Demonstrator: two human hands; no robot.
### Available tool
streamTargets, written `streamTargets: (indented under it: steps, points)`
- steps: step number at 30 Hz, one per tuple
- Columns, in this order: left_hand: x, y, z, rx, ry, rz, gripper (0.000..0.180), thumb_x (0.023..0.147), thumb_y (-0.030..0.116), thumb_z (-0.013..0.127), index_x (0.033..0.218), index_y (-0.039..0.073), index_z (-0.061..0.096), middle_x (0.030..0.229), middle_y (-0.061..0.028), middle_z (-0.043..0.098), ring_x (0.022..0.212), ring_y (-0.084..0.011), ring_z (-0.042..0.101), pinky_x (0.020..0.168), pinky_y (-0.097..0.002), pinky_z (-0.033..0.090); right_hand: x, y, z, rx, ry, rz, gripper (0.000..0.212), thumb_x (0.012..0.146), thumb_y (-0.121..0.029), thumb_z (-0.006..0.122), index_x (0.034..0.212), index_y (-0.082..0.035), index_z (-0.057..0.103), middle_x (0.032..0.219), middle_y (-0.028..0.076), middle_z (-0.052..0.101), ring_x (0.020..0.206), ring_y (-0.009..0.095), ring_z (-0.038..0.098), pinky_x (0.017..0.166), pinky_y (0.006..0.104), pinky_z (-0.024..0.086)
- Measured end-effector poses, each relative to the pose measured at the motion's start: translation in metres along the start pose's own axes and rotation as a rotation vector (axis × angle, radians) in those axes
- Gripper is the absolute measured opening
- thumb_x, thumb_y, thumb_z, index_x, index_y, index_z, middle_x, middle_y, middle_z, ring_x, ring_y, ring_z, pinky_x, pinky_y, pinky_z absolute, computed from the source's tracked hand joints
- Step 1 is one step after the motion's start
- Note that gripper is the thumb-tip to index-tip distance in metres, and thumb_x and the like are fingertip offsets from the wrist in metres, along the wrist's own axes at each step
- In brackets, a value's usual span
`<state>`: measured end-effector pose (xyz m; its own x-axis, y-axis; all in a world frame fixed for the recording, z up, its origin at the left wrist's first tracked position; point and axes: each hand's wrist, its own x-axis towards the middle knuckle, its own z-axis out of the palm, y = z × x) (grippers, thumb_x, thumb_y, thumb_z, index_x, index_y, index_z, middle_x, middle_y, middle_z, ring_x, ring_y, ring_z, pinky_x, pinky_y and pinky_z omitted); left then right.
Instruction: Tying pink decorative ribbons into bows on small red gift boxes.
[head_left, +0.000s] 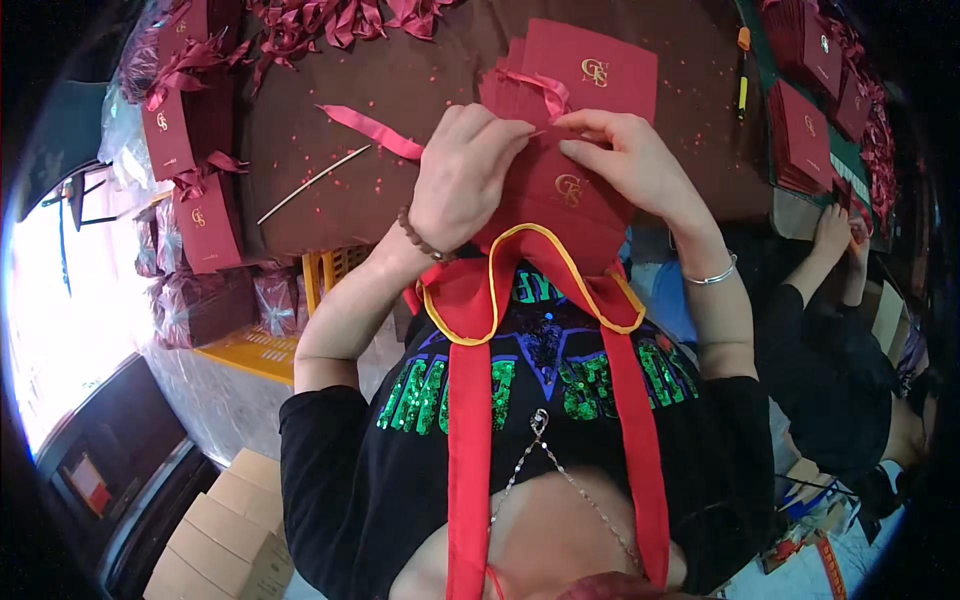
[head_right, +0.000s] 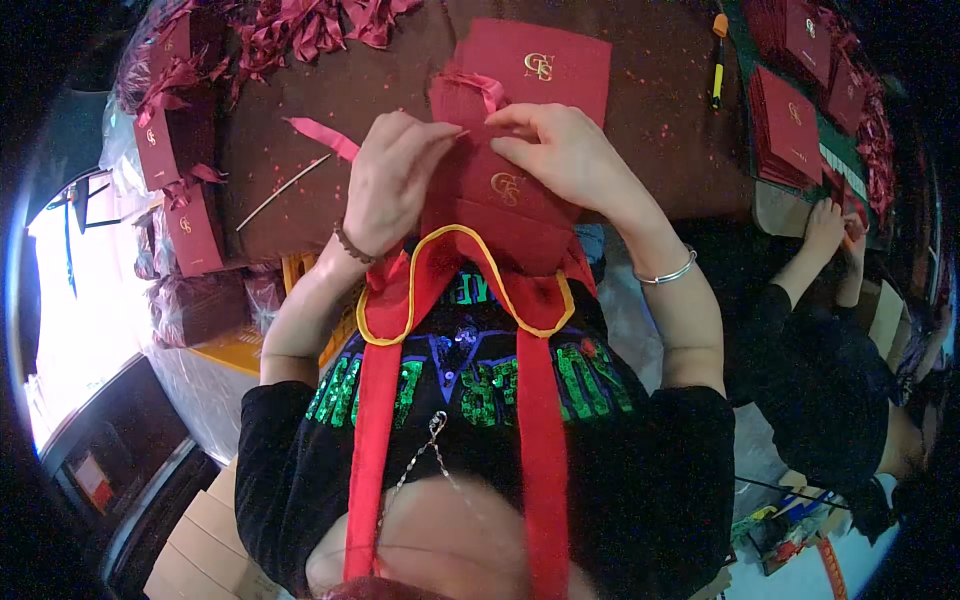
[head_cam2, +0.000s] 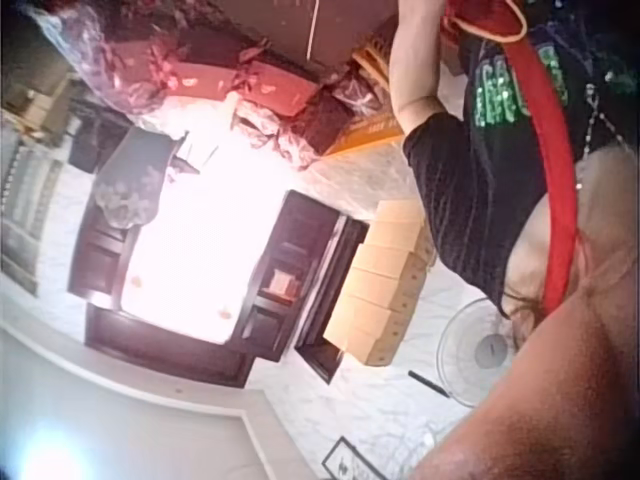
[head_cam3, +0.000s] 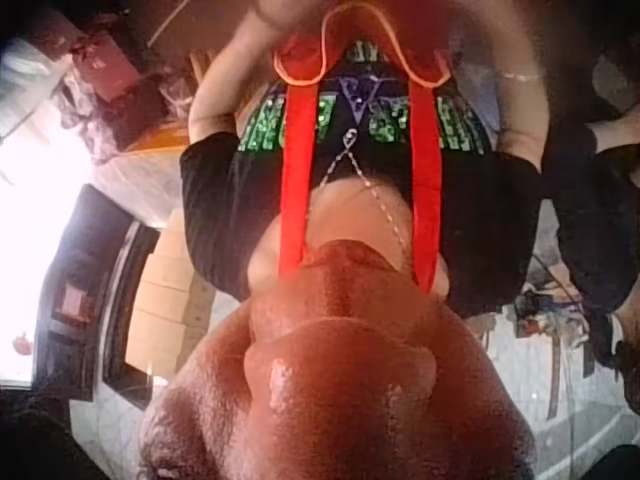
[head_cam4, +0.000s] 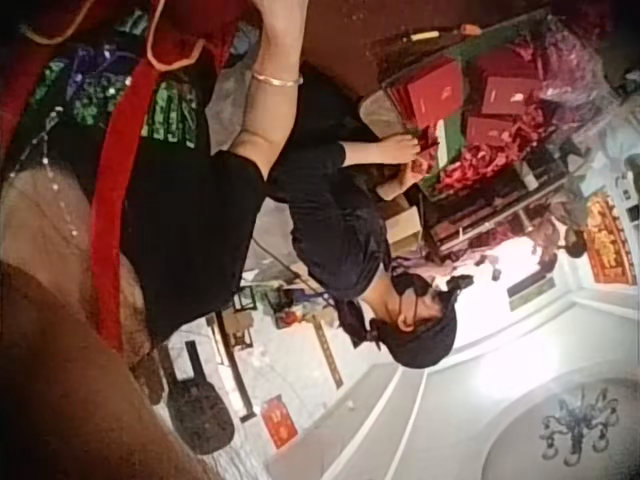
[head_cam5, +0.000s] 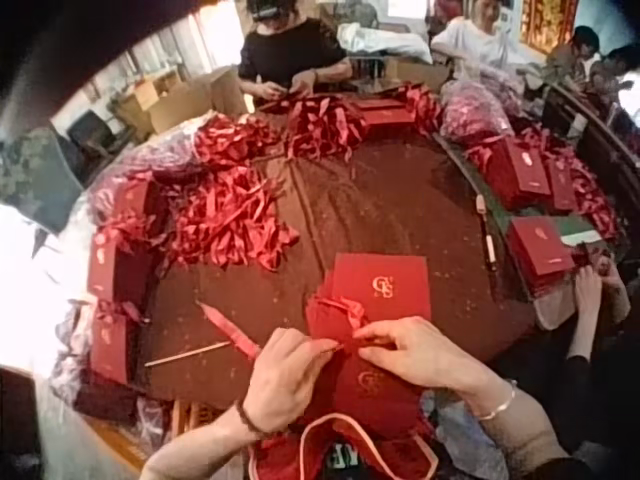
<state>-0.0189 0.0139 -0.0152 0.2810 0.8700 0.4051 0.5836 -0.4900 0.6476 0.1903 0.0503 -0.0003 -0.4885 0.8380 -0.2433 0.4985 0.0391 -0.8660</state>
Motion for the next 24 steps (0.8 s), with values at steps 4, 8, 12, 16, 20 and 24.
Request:
streamTargets:
  steps: [4,8,12,16,20,24]
  points:
    - [-0.001,0.009,0.003,0.241,0.008,0.157,0.015,0.078,0.004,0.059,0.093,0.006,0.061,0.080,-0.0087,0.052,0.075,-0.0277,0.053,0.066,-0.0379,0.042,-0.002,-0.001,0.001,-0.019,0.008,-0.002,0.030,0.086,-0.013,0.060,0.112,0.002,0.060,0.087,0.006,0.067,0.082,0.008,0.059,0.072,0.0246,0.047]
    - [-0.005,0.010,0.009,0.398,-0.068,0.160,0.016,0.077,0.006,0.057,0.093,0.007,0.059,0.078,-0.0072,0.049,0.074,-0.0255,0.051,0.065,-0.0362,0.039,-0.004,-0.003,0.002,-0.090,0.032,-0.011,0.031,0.085,-0.014,0.061,0.112,0.001,0.060,0.087,0.008,0.067,0.082,0.009,0.060,0.073,0.0254,0.047]
    - [-0.005,0.010,0.009,0.384,-0.038,0.216,0.018,0.071,0.010,0.056,0.089,0.008,0.058,0.078,-0.0052,0.046,0.072,-0.0222,0.049,0.063,-0.0338,0.036,-0.005,-0.006,0.002,-0.130,0.062,-0.019,0.031,0.085,-0.016,0.061,0.111,0.001,0.060,0.088,0.010,0.067,0.083,0.012,0.062,0.075,0.0272,0.048]
    - [-0.004,0.015,0.007,0.410,-0.086,0.174,0.013,0.077,0.008,0.058,0.090,0.008,0.058,0.076,-0.0067,0.048,0.074,-0.0245,0.052,0.064,-0.0356,0.038,-0.005,-0.003,0.007,-0.123,0.108,-0.043,0.031,0.081,-0.024,0.061,0.107,-0.007,0.064,0.085,0.017,0.066,0.081,0.029,0.065,0.073,0.0364,0.049]
    - [-0.001,0.019,0.004,0.486,-0.085,0.161,0.010,0.077,0.011,0.059,0.087,0.009,0.057,0.076,-0.0058,0.048,0.073,-0.0239,0.051,0.062,-0.0356,0.036,-0.005,-0.003,0.007,-0.155,0.134,-0.105,0.030,0.081,-0.024,0.061,0.107,-0.009,0.064,0.077,0.016,0.064,0.074,0.030,0.064,0.068,0.0380,0.048]
    - [0.000,0.017,0.005,0.489,-0.077,0.150,0.008,0.077,0.013,0.059,0.084,0.010,0.055,0.075,-0.0058,0.049,0.072,-0.0237,0.052,0.062,-0.0357,0.036,-0.006,0.000,0.010,-0.166,0.157,-0.111,0.029,0.081,-0.024,0.061,0.106,-0.009,0.064,0.071,0.015,0.063,0.068,0.030,0.062,0.065,0.0384,0.046]
